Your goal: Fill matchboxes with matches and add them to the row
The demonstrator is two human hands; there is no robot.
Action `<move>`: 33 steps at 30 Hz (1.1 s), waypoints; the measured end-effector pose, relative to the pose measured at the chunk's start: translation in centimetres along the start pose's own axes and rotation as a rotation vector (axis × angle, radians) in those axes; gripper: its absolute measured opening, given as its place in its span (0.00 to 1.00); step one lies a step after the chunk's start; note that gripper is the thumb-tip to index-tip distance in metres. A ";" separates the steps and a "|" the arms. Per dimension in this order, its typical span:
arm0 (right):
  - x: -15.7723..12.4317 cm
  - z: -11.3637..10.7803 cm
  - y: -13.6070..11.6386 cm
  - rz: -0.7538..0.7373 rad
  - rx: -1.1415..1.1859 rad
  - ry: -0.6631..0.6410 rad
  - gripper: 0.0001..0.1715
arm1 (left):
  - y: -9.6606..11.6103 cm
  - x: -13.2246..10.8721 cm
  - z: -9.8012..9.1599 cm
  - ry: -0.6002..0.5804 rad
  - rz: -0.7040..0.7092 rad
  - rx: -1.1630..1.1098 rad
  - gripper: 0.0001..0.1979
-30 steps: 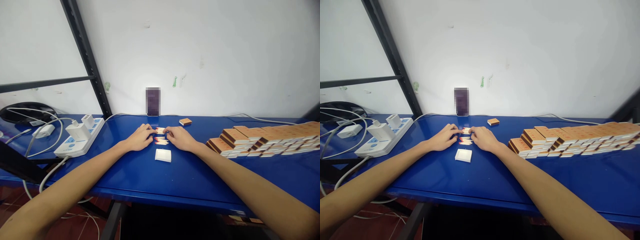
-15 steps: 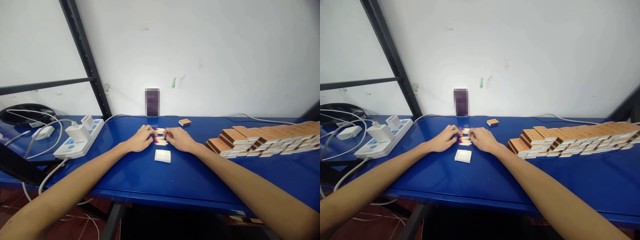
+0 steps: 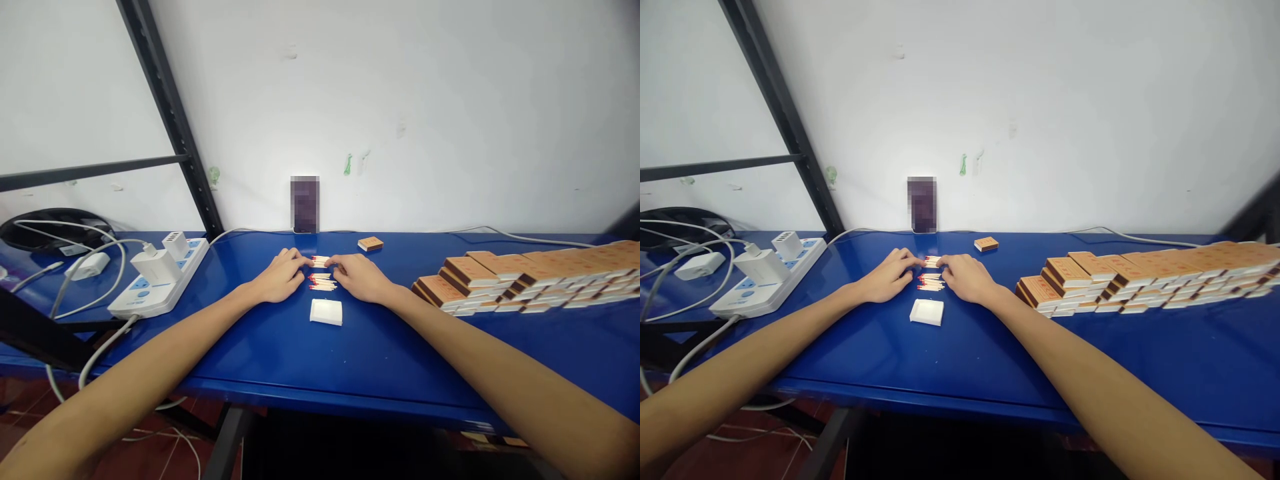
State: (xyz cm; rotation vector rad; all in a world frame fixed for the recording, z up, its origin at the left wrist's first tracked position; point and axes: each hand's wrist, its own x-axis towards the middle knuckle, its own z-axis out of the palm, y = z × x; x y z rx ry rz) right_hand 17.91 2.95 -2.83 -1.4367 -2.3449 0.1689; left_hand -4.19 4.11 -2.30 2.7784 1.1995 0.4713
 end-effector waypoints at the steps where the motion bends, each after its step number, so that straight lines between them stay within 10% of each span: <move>1: 0.0 0.0 0.0 -0.002 0.002 0.000 0.19 | 0.0 0.0 0.0 0.001 0.003 -0.003 0.19; 33: 0.0 0.3 0.3 -0.009 0.005 0.020 0.20 | -0.3 0.1 0.1 0.009 -0.016 0.050 0.19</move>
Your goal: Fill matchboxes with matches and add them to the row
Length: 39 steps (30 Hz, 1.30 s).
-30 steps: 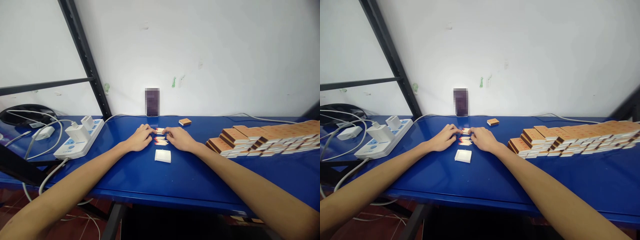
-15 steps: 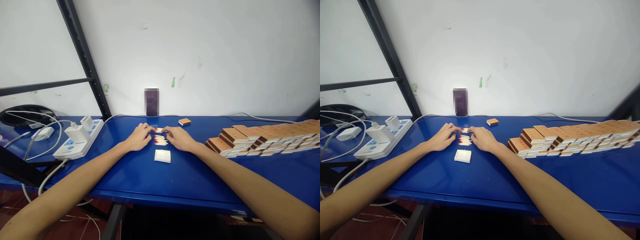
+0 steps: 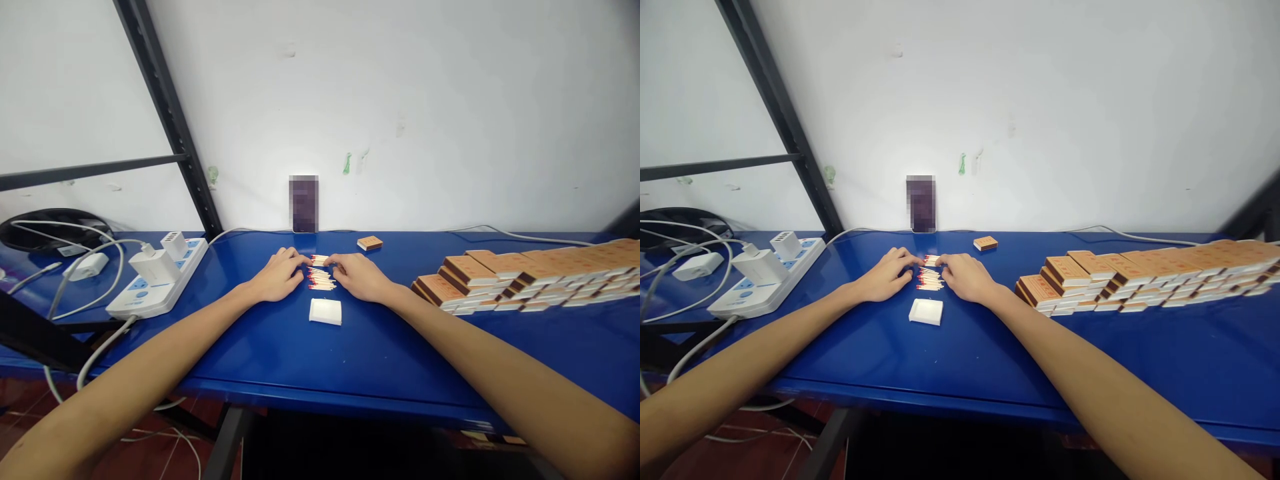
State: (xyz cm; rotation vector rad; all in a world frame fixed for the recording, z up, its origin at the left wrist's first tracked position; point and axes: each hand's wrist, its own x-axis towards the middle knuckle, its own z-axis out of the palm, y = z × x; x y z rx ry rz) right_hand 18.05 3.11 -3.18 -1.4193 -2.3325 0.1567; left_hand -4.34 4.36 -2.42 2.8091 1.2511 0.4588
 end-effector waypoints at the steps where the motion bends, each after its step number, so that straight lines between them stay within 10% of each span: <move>1: 0.0 0.0 0.0 0.004 0.001 -0.002 0.20 | 0.0 0.0 0.0 -0.002 -0.002 -0.001 0.19; 39: 0.2 0.1 0.3 -0.090 0.078 0.028 0.19 | 0.6 -0.1 -0.2 0.026 0.005 0.001 0.14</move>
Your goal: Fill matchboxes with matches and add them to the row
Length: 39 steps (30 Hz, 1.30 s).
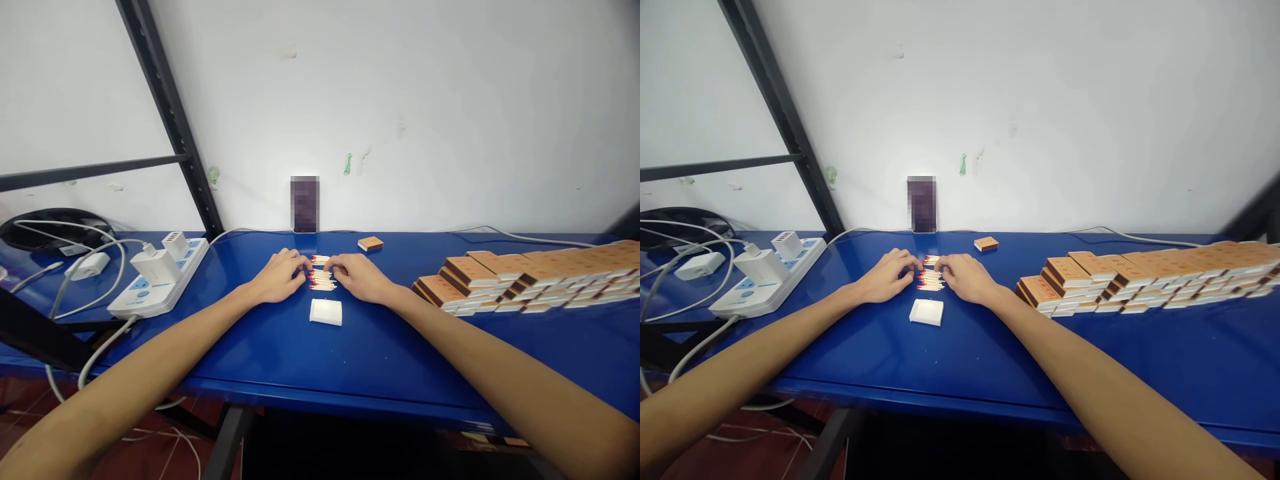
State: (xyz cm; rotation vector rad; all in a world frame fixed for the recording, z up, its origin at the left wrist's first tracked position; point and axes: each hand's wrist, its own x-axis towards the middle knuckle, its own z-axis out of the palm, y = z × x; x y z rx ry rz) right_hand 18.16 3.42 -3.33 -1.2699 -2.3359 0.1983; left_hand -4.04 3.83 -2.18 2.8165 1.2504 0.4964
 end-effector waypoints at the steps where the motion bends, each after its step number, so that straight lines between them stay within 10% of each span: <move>1: 0.0 0.0 0.0 -0.005 0.000 0.002 0.19 | 0.0 0.0 0.0 0.007 -0.008 0.004 0.14; 39: 0.0 -0.1 -0.3 0.042 -0.071 -0.033 0.19 | -0.1 0.1 0.1 -0.054 -0.042 -0.004 0.18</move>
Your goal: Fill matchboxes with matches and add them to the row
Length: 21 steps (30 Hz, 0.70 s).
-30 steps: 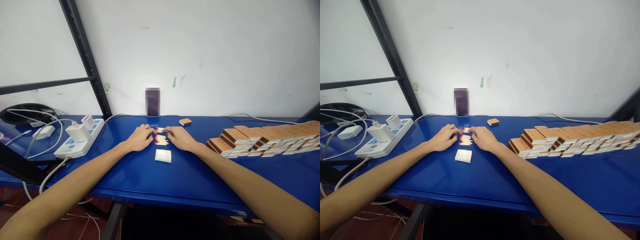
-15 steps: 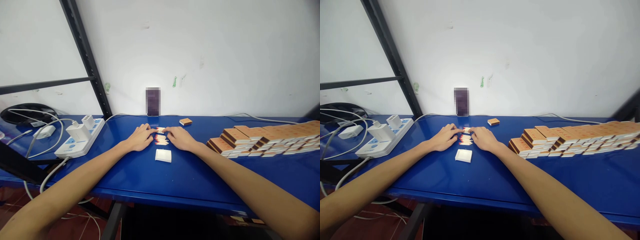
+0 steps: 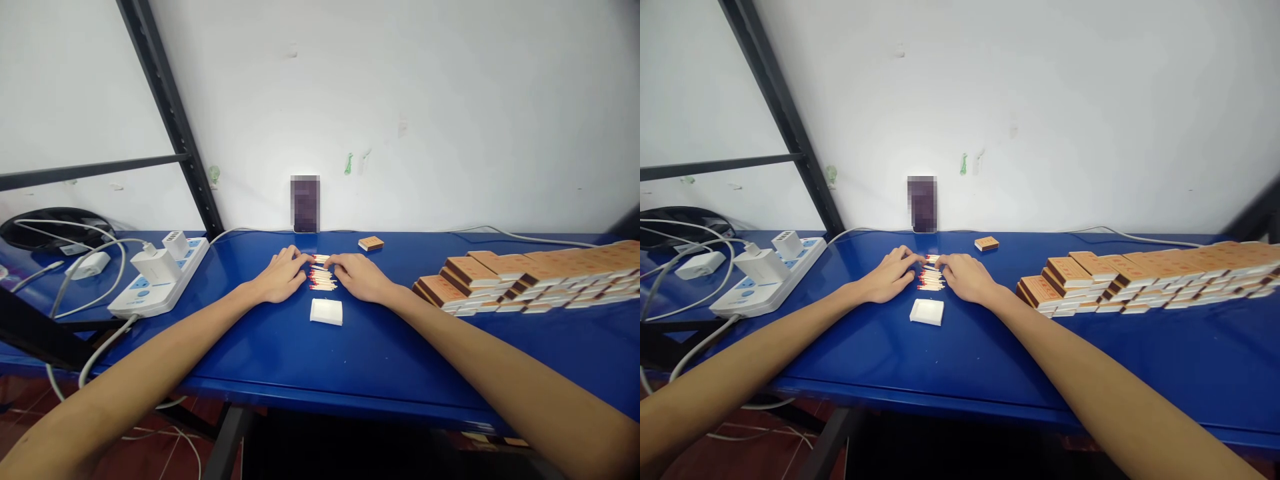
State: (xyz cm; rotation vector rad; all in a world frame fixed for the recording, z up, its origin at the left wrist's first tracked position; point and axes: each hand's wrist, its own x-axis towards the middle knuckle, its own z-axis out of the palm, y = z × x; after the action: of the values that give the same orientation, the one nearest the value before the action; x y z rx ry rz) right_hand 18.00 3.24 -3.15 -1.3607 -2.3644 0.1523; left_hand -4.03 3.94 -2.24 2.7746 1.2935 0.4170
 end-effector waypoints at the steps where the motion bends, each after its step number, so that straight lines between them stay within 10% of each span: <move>1: 0.0 0.0 0.0 -0.007 0.007 0.005 0.19 | 0.0 0.0 0.0 -0.006 0.000 0.007 0.19; 21: 0.1 0.2 0.0 0.050 -0.004 0.020 0.22 | 0.3 0.0 -0.3 -0.053 -0.012 0.028 0.23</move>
State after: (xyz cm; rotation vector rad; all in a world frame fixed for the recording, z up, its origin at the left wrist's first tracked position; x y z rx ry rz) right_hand 17.87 3.39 -3.27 -1.4170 -2.3162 0.1478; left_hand -3.84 3.72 -1.94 2.7783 1.3142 0.3256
